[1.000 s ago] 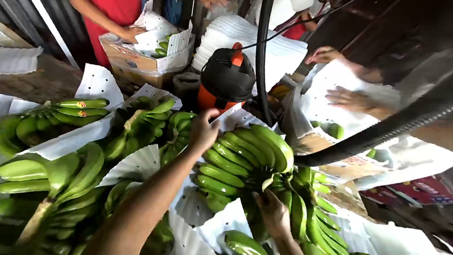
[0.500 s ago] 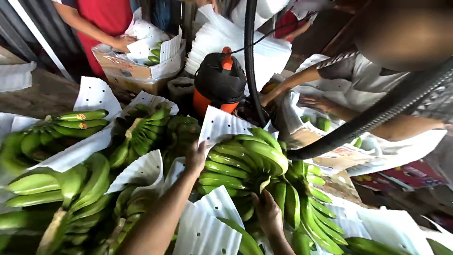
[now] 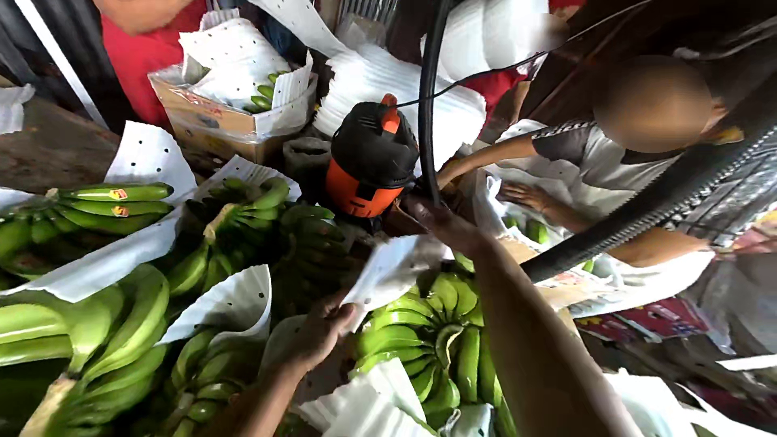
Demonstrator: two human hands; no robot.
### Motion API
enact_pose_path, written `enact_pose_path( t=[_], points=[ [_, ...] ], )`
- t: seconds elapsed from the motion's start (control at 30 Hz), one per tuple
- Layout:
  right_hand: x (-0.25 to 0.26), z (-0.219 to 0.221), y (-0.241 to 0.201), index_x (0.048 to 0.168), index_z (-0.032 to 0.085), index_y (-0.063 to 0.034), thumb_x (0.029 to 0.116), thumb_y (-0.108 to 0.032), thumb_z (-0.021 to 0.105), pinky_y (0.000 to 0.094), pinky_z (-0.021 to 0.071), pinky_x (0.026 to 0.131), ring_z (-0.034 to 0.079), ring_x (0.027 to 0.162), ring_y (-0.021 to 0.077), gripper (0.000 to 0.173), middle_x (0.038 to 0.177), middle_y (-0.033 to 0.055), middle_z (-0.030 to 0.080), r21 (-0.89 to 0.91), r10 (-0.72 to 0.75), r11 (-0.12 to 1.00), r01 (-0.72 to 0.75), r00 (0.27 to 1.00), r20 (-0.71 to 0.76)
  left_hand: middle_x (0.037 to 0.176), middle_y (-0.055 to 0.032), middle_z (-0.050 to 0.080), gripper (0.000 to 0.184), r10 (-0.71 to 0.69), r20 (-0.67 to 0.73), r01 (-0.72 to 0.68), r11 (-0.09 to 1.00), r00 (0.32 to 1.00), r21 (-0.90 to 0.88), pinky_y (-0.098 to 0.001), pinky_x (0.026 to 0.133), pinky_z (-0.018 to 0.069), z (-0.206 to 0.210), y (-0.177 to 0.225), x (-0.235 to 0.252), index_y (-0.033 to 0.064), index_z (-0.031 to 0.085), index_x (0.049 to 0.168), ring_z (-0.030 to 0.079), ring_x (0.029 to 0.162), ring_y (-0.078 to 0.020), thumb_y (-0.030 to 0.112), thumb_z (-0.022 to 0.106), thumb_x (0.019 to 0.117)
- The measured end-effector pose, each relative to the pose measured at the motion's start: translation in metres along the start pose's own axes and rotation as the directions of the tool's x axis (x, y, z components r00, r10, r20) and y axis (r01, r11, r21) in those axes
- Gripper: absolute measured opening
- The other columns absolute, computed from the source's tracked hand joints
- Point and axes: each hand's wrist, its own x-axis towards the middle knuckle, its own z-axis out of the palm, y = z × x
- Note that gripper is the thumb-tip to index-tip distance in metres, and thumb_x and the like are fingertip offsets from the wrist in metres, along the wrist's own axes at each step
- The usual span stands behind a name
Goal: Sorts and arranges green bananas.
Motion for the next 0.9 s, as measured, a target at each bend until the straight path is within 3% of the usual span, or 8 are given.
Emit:
enact_pose_path(
  t=[0.27,0.37,0.43,0.5,0.57,0.67,0.8,0.9],
  points=[
    [-0.033,0.005,0.015,0.144,0.053,-0.0055,0.1105,-0.044,0.035,0.0459,0.0436,0.109,0.054,0.130,0.0238,0.054,0.141,0.0158,0.057,0.153,0.196,0.963,-0.224,0.964,0.177,0.137,-0.0255,0.058,0.035,0.129,-0.346,0.077,0.848,0.929,0.525,-0.0500,0.108,0.0454,0.004,0.033,0.078,-0.0033,0.055,0.137,0.056,0.128,-0.0344,0.012,0.051,0.1058],
    [-0.050,0.001,0.027,0.153,0.041,-0.0115,0.1029,-0.016,0.056,0.0454,0.0493,0.102,0.051,0.133,0.0224,0.052,0.152,0.0121,0.046,0.303,0.165,0.916,-0.262,0.936,0.310,0.158,-0.0206,0.043,0.062,0.589,0.099,-0.409,0.422,0.802,0.809,-0.0697,0.120,0.0196,0.037,0.052,0.091,0.0070,0.053,0.147,0.030,0.152,-0.0419,0.001,0.067,0.0864],
    [-0.053,0.008,0.026,0.150,0.044,-0.0075,0.0956,0.002,0.057,0.0412,0.0506,0.099,0.055,0.128,0.0221,0.057,0.150,0.0147,0.049,0.175,0.157,0.962,-0.211,0.946,0.283,0.163,-0.0103,0.039,0.073,0.505,0.468,-0.574,0.066,0.725,0.816,-0.0751,0.119,0.0055,0.063,0.065,0.113,0.0203,0.053,0.151,0.019,0.156,-0.0394,-0.004,0.070,0.0849],
    [-0.049,0.015,0.020,0.144,0.052,-0.0026,0.0870,0.010,0.059,0.0447,0.0457,0.107,0.055,0.131,0.0257,0.059,0.144,0.0178,0.055,-0.039,0.138,0.990,-0.133,0.966,0.220,0.147,-0.0104,0.059,0.048,0.225,0.643,-0.633,-0.122,0.732,0.764,-0.0694,0.123,0.0036,0.078,0.075,0.135,0.0158,0.066,0.137,0.035,0.150,-0.0372,-0.004,0.064,0.0936],
    [-0.046,0.015,0.013,0.150,0.048,-0.0058,0.0867,0.006,0.065,0.0526,0.0410,0.113,0.051,0.136,0.0327,0.066,0.147,0.0206,0.052,-0.171,0.190,0.972,-0.163,0.969,0.160,0.114,-0.0149,0.073,0.024,-0.009,0.576,-0.575,-0.066,0.817,0.815,-0.0583,0.124,0.0193,0.086,0.093,0.141,0.0048,0.073,0.117,0.062,0.123,-0.0338,0.000,0.056,0.0996],
    [-0.040,0.003,0.030,0.147,0.054,-0.0101,0.0883,-0.007,0.072,0.0600,0.0361,0.114,0.049,0.136,0.0381,0.062,0.146,0.0214,0.054,-0.166,0.204,0.966,-0.196,0.978,0.031,0.111,-0.0198,0.072,0.025,-0.053,0.441,-0.426,0.175,0.896,0.888,-0.0618,0.093,0.0506,0.070,0.112,0.141,0.0069,0.073,0.118,0.067,0.108,-0.0396,0.003,0.063,0.0953],
    [-0.048,-0.013,0.037,0.130,0.067,-0.0056,0.1092,-0.029,0.047,0.0591,0.0418,0.107,0.060,0.124,0.0371,0.037,0.128,0.0214,0.065,-0.244,0.231,0.943,-0.225,0.973,-0.005,0.118,-0.0139,0.072,0.039,0.007,0.427,-0.425,0.115,0.904,0.898,-0.0623,0.091,0.0507,0.060,0.102,0.144,0.0208,0.070,0.129,0.066,0.112,-0.0371,0.003,0.063,0.0946],
    [-0.042,-0.010,0.033,0.130,0.068,-0.0090,0.1101,-0.032,0.043,0.0620,0.0427,0.105,0.059,0.124,0.0392,0.039,0.129,0.0210,0.065,-0.342,0.281,0.900,-0.269,0.960,-0.016,0.136,-0.0106,0.064,0.052,0.058,0.594,-0.593,-0.042,0.802,0.804,-0.0673,0.114,0.0272,0.085,0.094,0.147,0.0204,0.061,0.143,0.054,0.132,-0.0340,0.006,0.065,0.0934]
  ],
)
